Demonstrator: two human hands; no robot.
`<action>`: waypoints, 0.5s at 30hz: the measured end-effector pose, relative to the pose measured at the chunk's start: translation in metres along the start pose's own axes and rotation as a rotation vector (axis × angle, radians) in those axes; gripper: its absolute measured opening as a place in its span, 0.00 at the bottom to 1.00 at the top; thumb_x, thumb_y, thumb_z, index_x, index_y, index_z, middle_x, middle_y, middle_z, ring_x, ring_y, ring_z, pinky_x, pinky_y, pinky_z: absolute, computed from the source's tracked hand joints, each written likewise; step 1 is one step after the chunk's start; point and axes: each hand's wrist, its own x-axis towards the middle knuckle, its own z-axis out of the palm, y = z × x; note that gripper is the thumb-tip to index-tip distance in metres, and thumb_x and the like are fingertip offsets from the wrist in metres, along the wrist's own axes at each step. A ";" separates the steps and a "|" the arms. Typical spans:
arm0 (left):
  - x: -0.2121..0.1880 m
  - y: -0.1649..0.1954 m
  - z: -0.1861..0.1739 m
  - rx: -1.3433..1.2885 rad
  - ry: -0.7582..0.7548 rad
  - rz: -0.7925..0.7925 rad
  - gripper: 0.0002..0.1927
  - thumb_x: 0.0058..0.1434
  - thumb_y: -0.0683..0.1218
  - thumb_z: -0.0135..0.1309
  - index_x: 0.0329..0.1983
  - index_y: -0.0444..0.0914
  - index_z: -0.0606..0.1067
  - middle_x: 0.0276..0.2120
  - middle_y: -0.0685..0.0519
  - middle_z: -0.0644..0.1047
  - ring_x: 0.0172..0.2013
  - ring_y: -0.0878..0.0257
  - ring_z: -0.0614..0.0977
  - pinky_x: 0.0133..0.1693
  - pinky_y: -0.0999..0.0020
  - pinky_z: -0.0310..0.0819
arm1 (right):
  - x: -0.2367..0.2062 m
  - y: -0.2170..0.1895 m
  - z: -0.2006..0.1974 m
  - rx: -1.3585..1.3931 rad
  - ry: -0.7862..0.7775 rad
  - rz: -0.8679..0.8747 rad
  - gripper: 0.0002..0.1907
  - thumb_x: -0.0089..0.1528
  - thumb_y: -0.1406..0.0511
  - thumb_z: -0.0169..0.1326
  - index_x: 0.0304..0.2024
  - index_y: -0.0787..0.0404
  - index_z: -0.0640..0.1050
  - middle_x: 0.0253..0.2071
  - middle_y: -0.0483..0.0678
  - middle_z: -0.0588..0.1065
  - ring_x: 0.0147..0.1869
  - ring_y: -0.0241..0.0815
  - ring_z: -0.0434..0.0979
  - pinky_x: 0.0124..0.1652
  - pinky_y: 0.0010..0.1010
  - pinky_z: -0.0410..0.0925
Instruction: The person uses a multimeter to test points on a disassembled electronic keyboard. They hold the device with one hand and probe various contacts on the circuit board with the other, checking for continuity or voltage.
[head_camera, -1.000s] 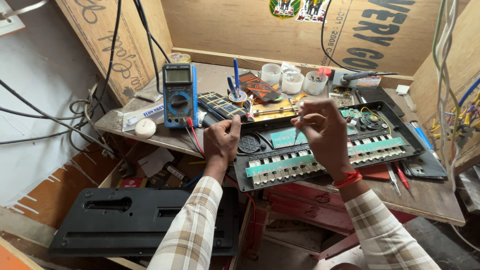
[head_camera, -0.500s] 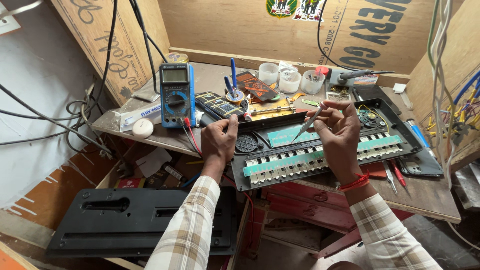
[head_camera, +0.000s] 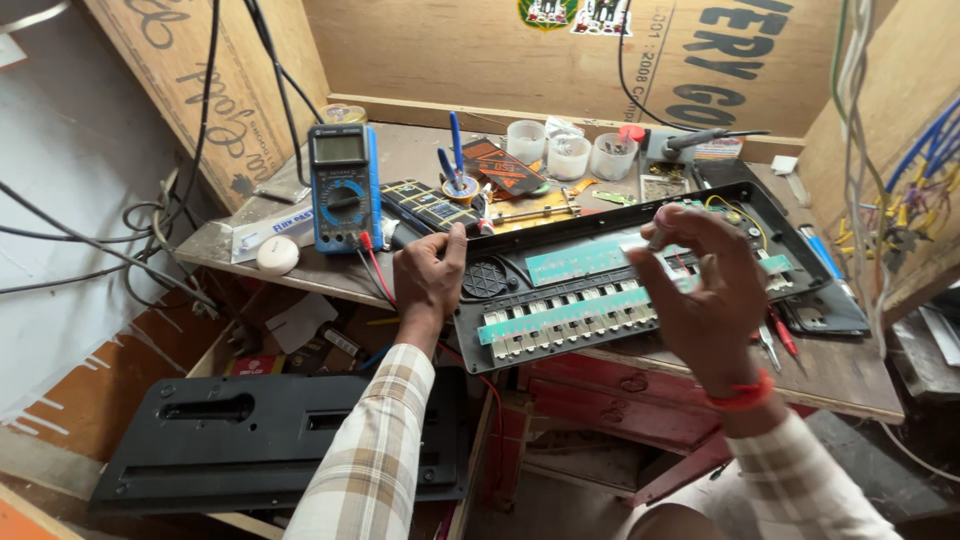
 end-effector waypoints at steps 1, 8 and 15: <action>0.001 0.000 0.001 0.000 0.002 0.001 0.28 0.66 0.61 0.48 0.25 0.35 0.82 0.16 0.43 0.77 0.20 0.50 0.81 0.26 0.56 0.72 | 0.002 -0.004 -0.012 -0.093 -0.012 -0.032 0.23 0.65 0.79 0.62 0.61 0.65 0.72 0.58 0.55 0.75 0.55 0.40 0.80 0.53 0.29 0.76; 0.001 -0.004 0.001 0.002 0.003 0.004 0.27 0.66 0.61 0.48 0.26 0.35 0.82 0.16 0.43 0.77 0.20 0.50 0.81 0.27 0.56 0.72 | 0.006 -0.013 -0.122 -0.513 -0.147 0.594 0.22 0.65 0.69 0.60 0.61 0.61 0.77 0.42 0.52 0.81 0.37 0.38 0.83 0.35 0.26 0.75; 0.002 -0.008 0.004 0.002 0.038 0.037 0.26 0.66 0.60 0.49 0.26 0.35 0.81 0.16 0.43 0.76 0.19 0.51 0.80 0.26 0.56 0.71 | -0.036 0.003 -0.169 -0.956 -0.431 0.805 0.14 0.59 0.59 0.66 0.42 0.61 0.86 0.33 0.51 0.84 0.33 0.41 0.85 0.39 0.33 0.74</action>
